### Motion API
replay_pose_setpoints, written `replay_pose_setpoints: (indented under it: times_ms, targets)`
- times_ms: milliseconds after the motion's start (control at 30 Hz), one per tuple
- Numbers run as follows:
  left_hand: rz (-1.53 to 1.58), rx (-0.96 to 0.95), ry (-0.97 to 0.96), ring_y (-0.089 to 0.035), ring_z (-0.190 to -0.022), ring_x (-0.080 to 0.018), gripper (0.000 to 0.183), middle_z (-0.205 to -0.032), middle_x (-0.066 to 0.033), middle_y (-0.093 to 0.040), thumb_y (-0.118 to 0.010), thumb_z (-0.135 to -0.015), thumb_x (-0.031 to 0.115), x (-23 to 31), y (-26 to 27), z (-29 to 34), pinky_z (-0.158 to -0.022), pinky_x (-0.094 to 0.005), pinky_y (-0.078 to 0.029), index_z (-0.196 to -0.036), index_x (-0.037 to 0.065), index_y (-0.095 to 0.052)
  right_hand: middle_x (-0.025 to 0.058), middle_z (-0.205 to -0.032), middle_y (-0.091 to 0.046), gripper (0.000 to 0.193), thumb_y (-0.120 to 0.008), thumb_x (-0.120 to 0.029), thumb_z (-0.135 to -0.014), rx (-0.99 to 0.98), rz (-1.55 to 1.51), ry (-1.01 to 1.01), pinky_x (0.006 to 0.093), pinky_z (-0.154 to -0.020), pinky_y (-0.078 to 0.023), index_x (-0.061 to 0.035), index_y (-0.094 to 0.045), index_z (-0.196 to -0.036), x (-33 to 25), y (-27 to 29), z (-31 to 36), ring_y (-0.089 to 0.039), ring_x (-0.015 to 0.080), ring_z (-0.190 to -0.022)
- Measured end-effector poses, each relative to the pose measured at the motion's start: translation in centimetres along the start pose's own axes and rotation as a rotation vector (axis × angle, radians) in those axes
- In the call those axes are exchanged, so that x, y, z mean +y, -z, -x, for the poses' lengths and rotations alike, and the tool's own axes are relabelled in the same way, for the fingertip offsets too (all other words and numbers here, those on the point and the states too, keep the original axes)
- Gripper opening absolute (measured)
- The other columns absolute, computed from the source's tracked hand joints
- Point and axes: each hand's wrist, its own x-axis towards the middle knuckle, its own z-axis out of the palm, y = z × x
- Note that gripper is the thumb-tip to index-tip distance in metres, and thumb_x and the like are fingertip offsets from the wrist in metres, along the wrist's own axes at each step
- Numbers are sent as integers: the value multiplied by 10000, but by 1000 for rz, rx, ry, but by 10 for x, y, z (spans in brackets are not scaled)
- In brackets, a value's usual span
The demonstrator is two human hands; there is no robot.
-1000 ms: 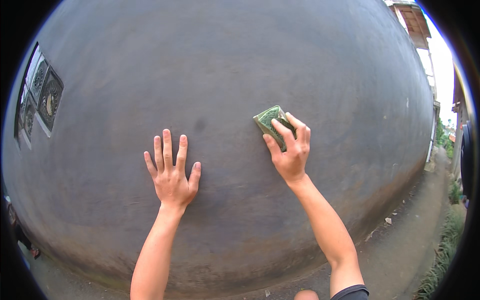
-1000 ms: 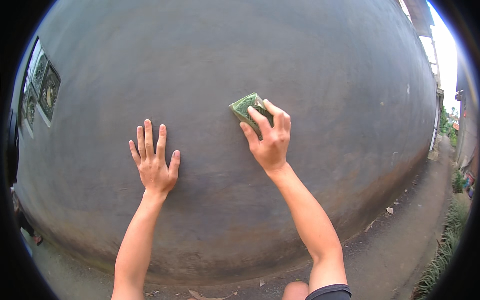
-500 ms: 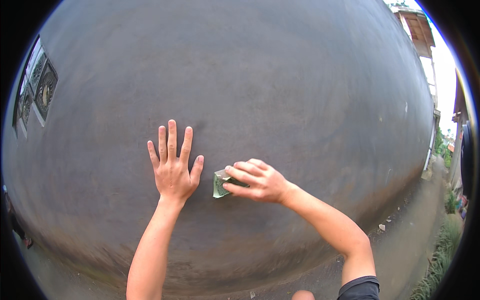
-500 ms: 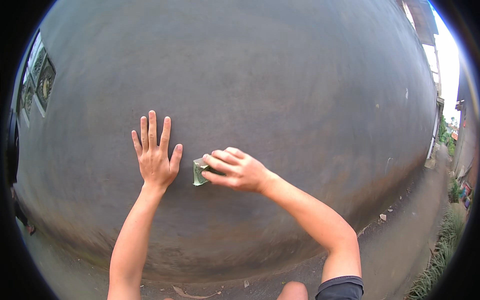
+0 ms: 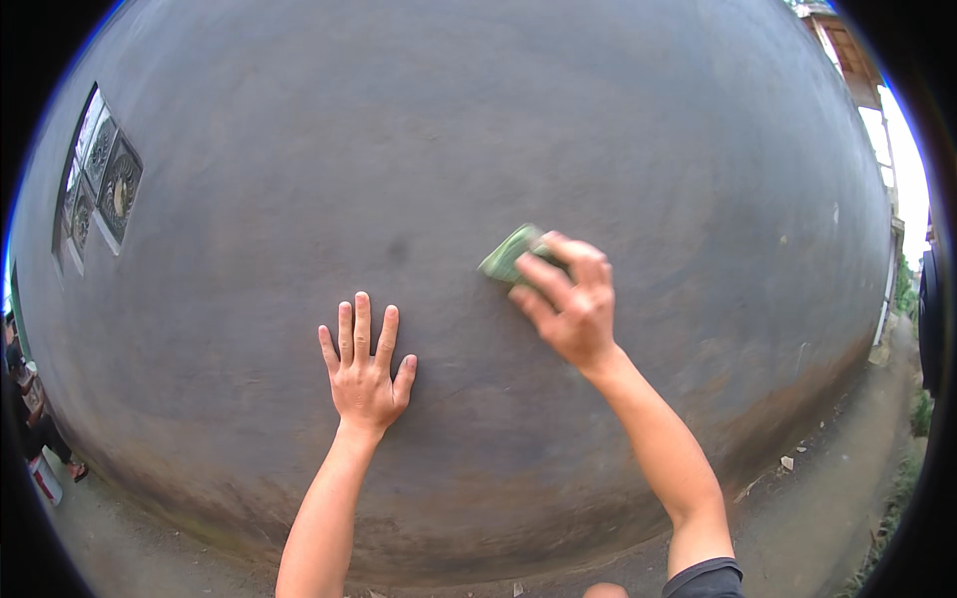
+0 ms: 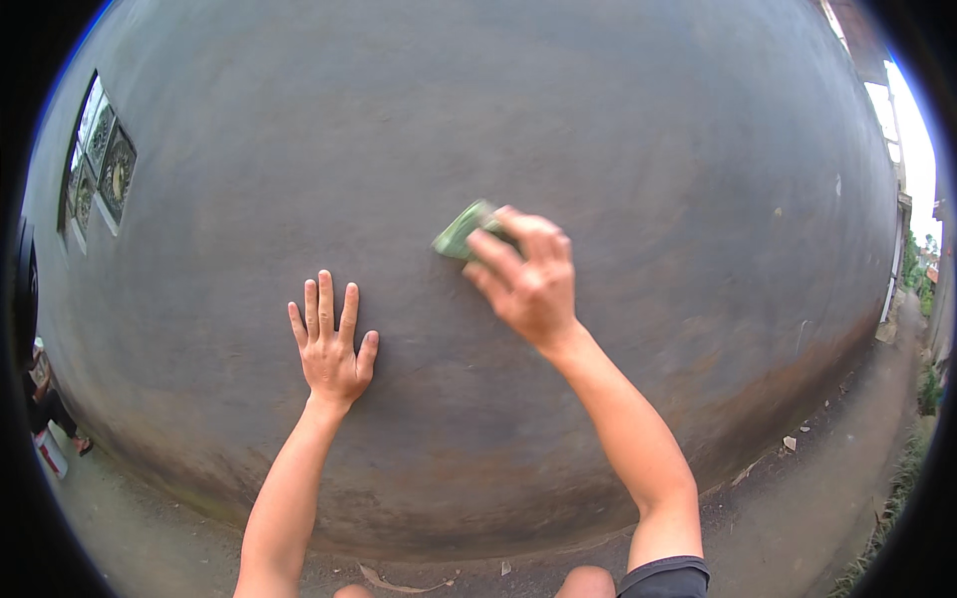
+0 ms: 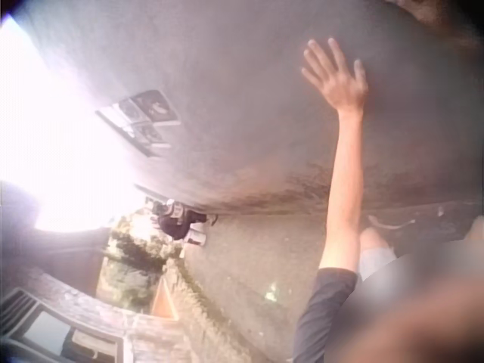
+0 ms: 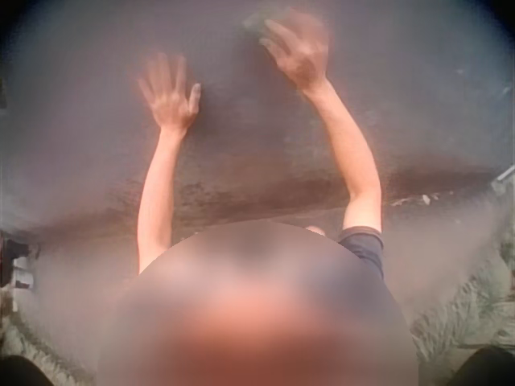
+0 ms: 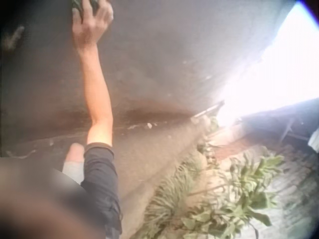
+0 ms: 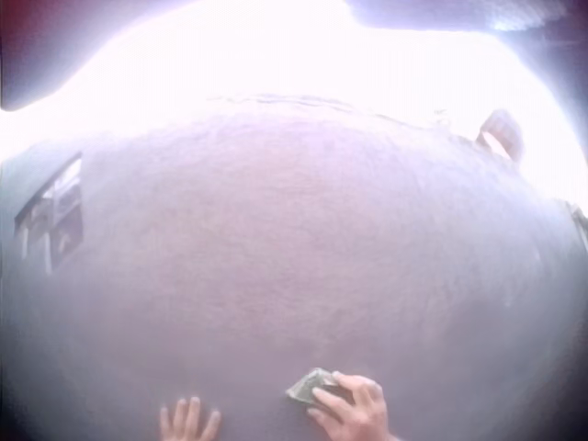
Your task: The person smooths a freshly plastered exterior wall using a green sponge. They repeatedly rub the surface in circular and back-and-forth motions, occasionally pausing to touch the wall with their left hand. The wall includes a decorative vent near the top.
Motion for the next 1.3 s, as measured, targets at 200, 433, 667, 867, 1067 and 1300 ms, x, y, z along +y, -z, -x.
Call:
replay_pose_setpoints:
  times_ms: [200, 433, 667, 867, 1067, 1300]
  targets:
    - [33, -8, -2, -186, -1714, -366, 694, -1837, -169, -262, -526, -1092, 424, 0, -4, 6, -1365, -609, -50, -1741, 211, -404, 75, -1369, -708, 312, -854, -303, -898, -343, -175, 615, 434, -1010, -518, -235, -803, -1198, -58, 1, 97, -673, 258, -1197]
    - [27, -1, 4, -190, -1713, -367, 697, -1838, -165, -264, -536, -1078, 398, -5, -1, 10, -1365, -607, -49, -1738, 212, -412, 78, -1394, -702, 332, -863, -293, -881, -7, -12, -28, 431, -1034, -500, -235, -799, -1202, -32, -9, 41, -686, 269, -1157]
    - [35, 0, 33, -221, -1707, -337, 670, -1833, -123, -295, -538, -1082, 442, -5, -3, 10, -1370, -608, -65, -1724, 273, -439, 27, -1378, -683, 268, -815, -225, -934, -317, -136, 558, 358, -977, -559, -266, -782, -1197, -43, 5, 75, -668, 212, -1172]
    - [49, -9, 8, -196, -1712, -359, 692, -1838, -157, -268, -539, -1073, 397, 0, -3, 8, -1367, -601, -51, -1732, 220, -424, 73, -1430, -660, 298, -846, -276, -915, -270, -133, 298, 412, -991, -539, -298, -802, -1209, -59, 10, 123, -642, 217, -1193]
    - [15, 21, 4, -209, -1707, -365, 702, -1835, -158, -275, -545, -1069, 394, -6, -1, 9, -1366, -605, -60, -1735, 218, -415, 73, -1298, -696, 319, -890, -237, -865, -115, -66, 69, 429, -997, -524, -229, -808, -1173, -31, 9, 67, -646, 255, -1213]
    - [17, 32, 0, -210, -1706, -368, 695, -1833, -159, -278, -531, -1073, 397, -2, -5, 8, -1366, -612, -61, -1733, 214, -418, 10, -1357, -693, 215, -774, -200, -959, -369, -157, 691, 363, -1035, -565, -261, -757, -1164, -34, 8, 74, -670, 187, -1216]
